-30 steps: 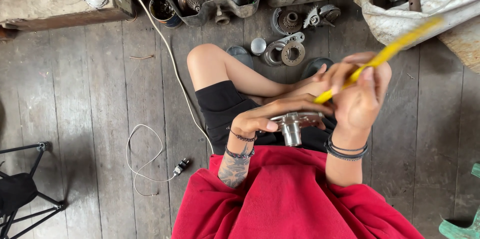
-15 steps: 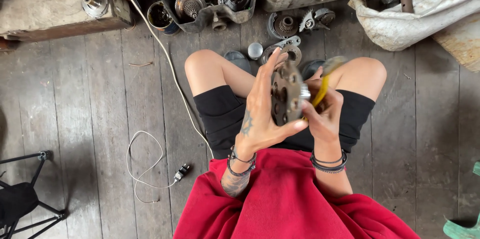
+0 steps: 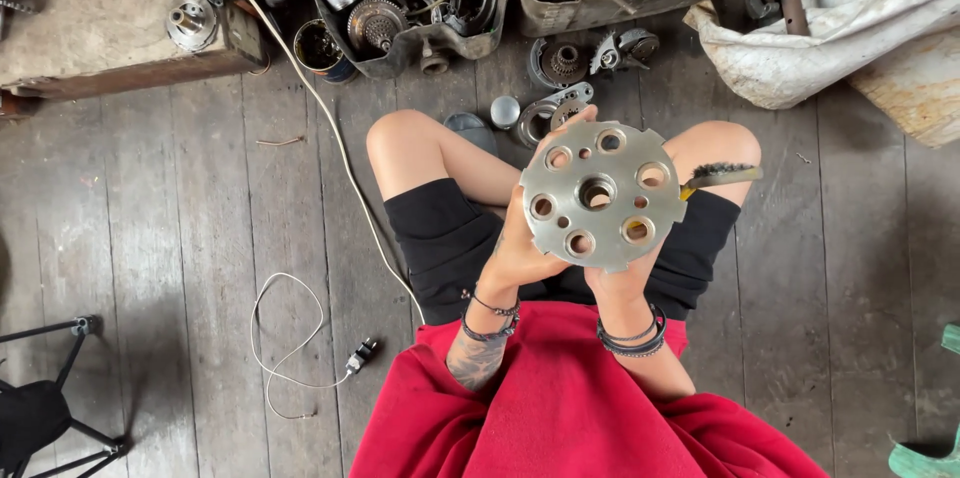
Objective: Cleaning a circular metal engine component using a wire brush and a small pick to remove dirt and grime.
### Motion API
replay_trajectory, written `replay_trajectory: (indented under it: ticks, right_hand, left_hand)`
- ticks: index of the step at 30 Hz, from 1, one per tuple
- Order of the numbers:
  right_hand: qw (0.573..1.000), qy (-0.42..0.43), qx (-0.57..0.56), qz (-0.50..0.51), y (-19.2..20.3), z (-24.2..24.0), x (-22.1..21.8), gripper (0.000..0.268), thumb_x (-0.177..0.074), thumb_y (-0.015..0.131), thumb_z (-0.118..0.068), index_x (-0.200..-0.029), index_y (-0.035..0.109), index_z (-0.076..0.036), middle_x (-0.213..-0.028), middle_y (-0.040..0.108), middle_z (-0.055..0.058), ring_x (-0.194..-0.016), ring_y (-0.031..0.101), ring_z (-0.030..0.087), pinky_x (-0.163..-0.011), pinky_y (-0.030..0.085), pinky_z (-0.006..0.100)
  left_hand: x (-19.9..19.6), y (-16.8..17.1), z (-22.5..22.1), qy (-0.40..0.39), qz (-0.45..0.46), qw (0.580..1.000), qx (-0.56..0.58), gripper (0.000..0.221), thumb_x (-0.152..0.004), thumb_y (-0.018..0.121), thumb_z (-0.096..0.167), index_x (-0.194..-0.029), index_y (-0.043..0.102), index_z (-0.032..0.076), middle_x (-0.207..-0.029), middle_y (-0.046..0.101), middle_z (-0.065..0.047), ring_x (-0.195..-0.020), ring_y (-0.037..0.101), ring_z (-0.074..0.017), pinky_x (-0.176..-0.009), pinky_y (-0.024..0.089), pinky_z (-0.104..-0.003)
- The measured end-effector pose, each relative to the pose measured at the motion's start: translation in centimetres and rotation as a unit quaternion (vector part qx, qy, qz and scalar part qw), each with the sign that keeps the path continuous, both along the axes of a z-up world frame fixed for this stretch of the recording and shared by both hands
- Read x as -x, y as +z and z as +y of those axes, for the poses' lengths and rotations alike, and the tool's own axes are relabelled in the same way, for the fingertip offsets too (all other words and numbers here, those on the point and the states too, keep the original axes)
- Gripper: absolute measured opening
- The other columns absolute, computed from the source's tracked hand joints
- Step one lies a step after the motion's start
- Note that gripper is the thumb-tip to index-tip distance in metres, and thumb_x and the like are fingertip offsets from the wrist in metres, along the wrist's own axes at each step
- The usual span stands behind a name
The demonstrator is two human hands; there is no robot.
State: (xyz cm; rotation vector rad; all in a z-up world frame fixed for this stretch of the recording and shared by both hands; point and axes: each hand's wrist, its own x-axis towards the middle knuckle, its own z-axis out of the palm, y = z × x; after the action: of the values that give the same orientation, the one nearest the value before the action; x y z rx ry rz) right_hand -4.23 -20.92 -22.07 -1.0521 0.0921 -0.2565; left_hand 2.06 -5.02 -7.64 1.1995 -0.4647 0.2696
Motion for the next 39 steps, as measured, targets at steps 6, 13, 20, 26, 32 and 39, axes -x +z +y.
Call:
replay_trajectory:
  ticks: [6, 13, 20, 26, 32, 39]
  right_hand:
    - [0.998, -0.011, 0.045, -0.047, 5.9, 0.6, -0.8, 0.031, -0.089, 0.067, 0.002, -0.110, 0.044, -0.002, -0.086, 0.042, 0.003, -0.072, 0.044, 0.006, -0.070, 0.043, 0.018]
    - [0.986, 0.149, 0.045, -0.066, 14.5, 1.7, -0.1, 0.045, -0.106, 0.047, -0.032, -0.140, 0.037, -0.005, -0.075, 0.055, 0.007, -0.041, 0.035, -0.001, -0.039, 0.036, 0.013]
    - [0.977, 0.203, -0.042, 0.049, 16.2, 1.4, 5.0, 0.029, -0.111, 0.040, -0.029, -0.106, 0.055, -0.004, -0.070, 0.055, 0.010, -0.046, 0.043, 0.011, -0.041, 0.029, 0.020]
    - [0.939, 0.338, 0.025, 0.063, 17.1, 1.9, 4.7, 0.027, -0.110, 0.034, -0.029, -0.107, 0.047, -0.005, -0.069, 0.072, 0.018, -0.050, 0.052, 0.016, -0.050, 0.045, 0.022]
    - [0.938, 0.330, 0.060, 0.088, 16.8, 1.7, 4.3, 0.033, -0.111, 0.040, -0.036, -0.106, 0.049, -0.005, -0.065, 0.073, 0.018, -0.039, 0.041, 0.008, -0.038, 0.026, 0.016]
    - [0.936, 0.337, 0.033, 0.091, 17.7, 1.9, 3.4, 0.032, -0.110, 0.045, -0.036, -0.108, 0.048, -0.004, -0.067, 0.070, 0.017, -0.038, 0.039, 0.007, -0.037, 0.026, 0.016]
  left_hand:
    - [2.0, -3.4, 1.7, 0.080, 0.043, 0.992, -0.093, 0.069, -0.078, 0.077, 0.008, -0.139, 0.047, -0.002, -0.124, 0.063, -0.012, -0.100, 0.063, -0.0209, -0.090, 0.056, -0.035]
    - [-1.8, -6.1, 4.0, 0.172, -0.099, 0.975, -0.099, 0.090, -0.077, 0.091, 0.031, -0.140, 0.042, -0.010, -0.111, 0.057, -0.024, -0.097, 0.056, -0.0210, -0.084, 0.055, -0.043]
    - [-2.2, 2.5, 5.7, -0.001, 0.053, 0.998, -0.019, 0.023, -0.087, 0.062, 0.019, -0.099, 0.060, 0.000, -0.090, 0.062, 0.000, -0.078, 0.048, -0.0092, -0.068, 0.044, -0.025]
    - [-2.5, 5.2, 6.0, 0.010, -0.043, 0.990, -0.134, 0.017, -0.076, 0.063, 0.002, -0.077, 0.046, -0.002, -0.078, 0.050, -0.009, -0.070, 0.037, -0.0219, -0.065, 0.037, -0.035]
    - [-2.1, 6.0, 6.9, -0.048, -0.094, 0.983, -0.147, 0.023, -0.083, 0.066, 0.007, -0.075, 0.045, -0.001, -0.080, 0.052, -0.010, -0.070, 0.042, -0.0268, -0.065, 0.041, -0.037]
    - [-2.3, 5.9, 6.1, -0.050, -0.083, 0.984, -0.151, 0.015, -0.076, 0.069, -0.003, -0.085, 0.057, -0.006, -0.096, 0.060, -0.014, -0.082, 0.052, -0.0284, -0.075, 0.047, -0.038]
